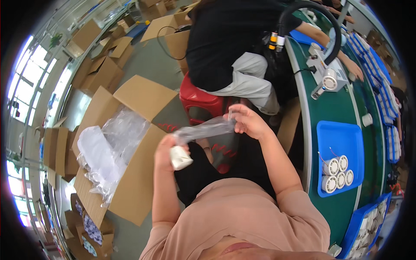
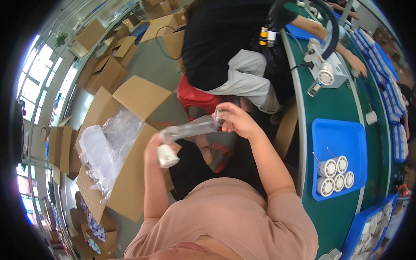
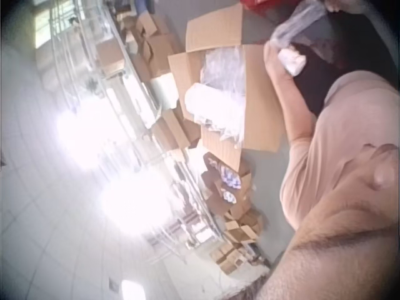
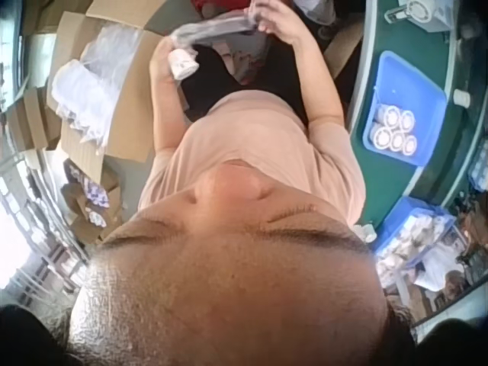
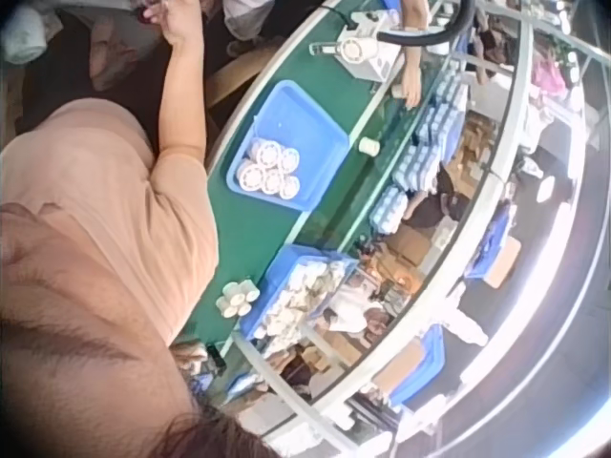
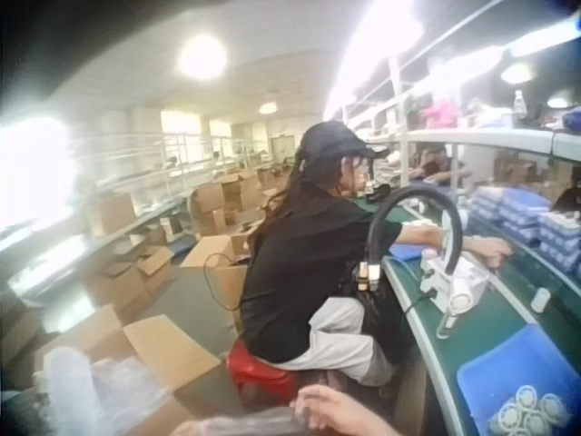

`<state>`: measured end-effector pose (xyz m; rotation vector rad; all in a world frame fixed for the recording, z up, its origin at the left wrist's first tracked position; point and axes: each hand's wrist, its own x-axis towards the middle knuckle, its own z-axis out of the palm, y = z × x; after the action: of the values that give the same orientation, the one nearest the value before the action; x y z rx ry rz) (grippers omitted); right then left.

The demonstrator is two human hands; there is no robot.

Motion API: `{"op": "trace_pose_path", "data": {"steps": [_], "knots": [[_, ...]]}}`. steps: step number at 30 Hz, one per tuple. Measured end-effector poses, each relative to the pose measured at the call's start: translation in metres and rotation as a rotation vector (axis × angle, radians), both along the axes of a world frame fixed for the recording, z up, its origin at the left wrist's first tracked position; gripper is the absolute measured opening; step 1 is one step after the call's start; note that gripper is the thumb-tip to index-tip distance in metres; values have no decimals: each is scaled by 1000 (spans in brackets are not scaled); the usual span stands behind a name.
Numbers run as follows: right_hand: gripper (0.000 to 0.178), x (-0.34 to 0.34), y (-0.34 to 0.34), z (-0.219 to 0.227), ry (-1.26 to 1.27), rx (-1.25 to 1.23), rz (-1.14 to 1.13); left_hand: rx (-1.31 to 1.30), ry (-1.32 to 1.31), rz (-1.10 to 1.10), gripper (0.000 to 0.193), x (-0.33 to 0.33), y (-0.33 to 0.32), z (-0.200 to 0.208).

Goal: The person packages small electronic components by hand, placing them into plastic covers, then putting the covered components into plastic bags.

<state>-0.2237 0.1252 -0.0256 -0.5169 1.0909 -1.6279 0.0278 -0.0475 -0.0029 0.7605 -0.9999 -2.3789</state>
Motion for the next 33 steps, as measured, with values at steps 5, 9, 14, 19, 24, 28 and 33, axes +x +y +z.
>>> {"op": "trace_pose_path", "data": {"steps": [5, 9, 14, 19, 24, 28, 33], "knots": [[54, -46, 5, -5, -156, -58, -333, 217, 623, 302, 24, 63, -107, 0], [46, -95, 9, -28, -216, -129, -471, 224, 466, 880, 22, 117, -193, -33], [39, -131, -11, -19, -543, -230, -719, 366, 594, 1061, 26, 163, -211, -49], [40, -183, -11, -25, -651, -246, -994, 421, 623, 1072, 28, 135, -203, -60], [42, -156, -74, -12, -439, -285, -898, 219, 562, 866, 35, 227, -287, -128], [37, -183, -37, -21, -511, -372, -1033, 526, 661, 650, 25, 186, -248, -138], [36, -165, -53, -11, -394, -319, -966, 1048, 532, 647, 36, 191, -237, -73]]}}
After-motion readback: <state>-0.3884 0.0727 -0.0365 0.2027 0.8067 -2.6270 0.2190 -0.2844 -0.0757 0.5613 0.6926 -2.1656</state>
